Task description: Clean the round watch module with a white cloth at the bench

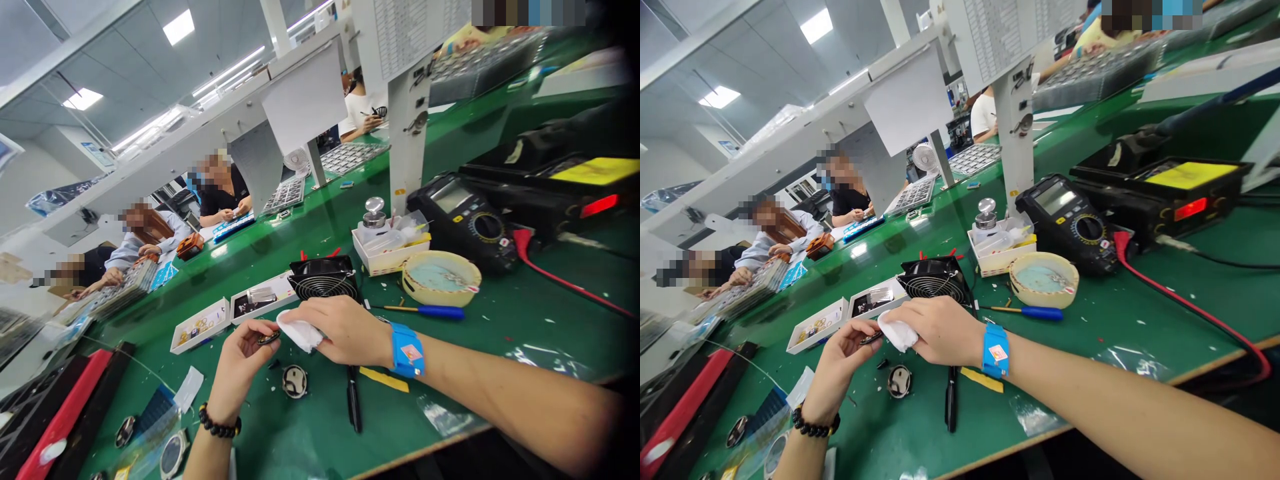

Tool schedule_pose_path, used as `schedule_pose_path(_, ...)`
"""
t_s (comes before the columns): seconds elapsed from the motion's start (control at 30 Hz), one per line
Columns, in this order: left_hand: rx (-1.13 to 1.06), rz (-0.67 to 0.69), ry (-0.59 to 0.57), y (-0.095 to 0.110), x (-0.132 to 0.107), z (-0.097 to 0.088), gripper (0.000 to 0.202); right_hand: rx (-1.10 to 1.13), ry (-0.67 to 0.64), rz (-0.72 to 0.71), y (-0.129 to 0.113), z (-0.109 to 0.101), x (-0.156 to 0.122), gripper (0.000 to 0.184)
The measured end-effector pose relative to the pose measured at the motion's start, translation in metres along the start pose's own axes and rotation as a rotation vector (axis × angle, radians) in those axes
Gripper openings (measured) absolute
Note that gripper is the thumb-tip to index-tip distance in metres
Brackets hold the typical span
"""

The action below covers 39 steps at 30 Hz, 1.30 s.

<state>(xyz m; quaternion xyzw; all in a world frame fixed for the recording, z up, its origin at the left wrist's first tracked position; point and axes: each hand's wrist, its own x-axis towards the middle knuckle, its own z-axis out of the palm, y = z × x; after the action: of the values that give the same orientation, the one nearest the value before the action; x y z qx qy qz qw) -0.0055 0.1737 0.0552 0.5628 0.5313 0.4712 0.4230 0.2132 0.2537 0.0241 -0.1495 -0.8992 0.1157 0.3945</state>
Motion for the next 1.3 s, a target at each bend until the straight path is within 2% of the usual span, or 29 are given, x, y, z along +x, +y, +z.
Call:
schedule_pose_path(0.73,-0.001,0.019,0.003,-0.0024,-0.0013,-0.0022,0.019,0.008,0.025,-0.019,0.0002,0.0,0.0009,0.042)
schedule_pose_path(1.3,0.007,0.008,0.001,0.0032,-0.0024,0.001,0.015,0.005,0.019,-0.024,0.0004,-0.0001,0.0006,0.039)
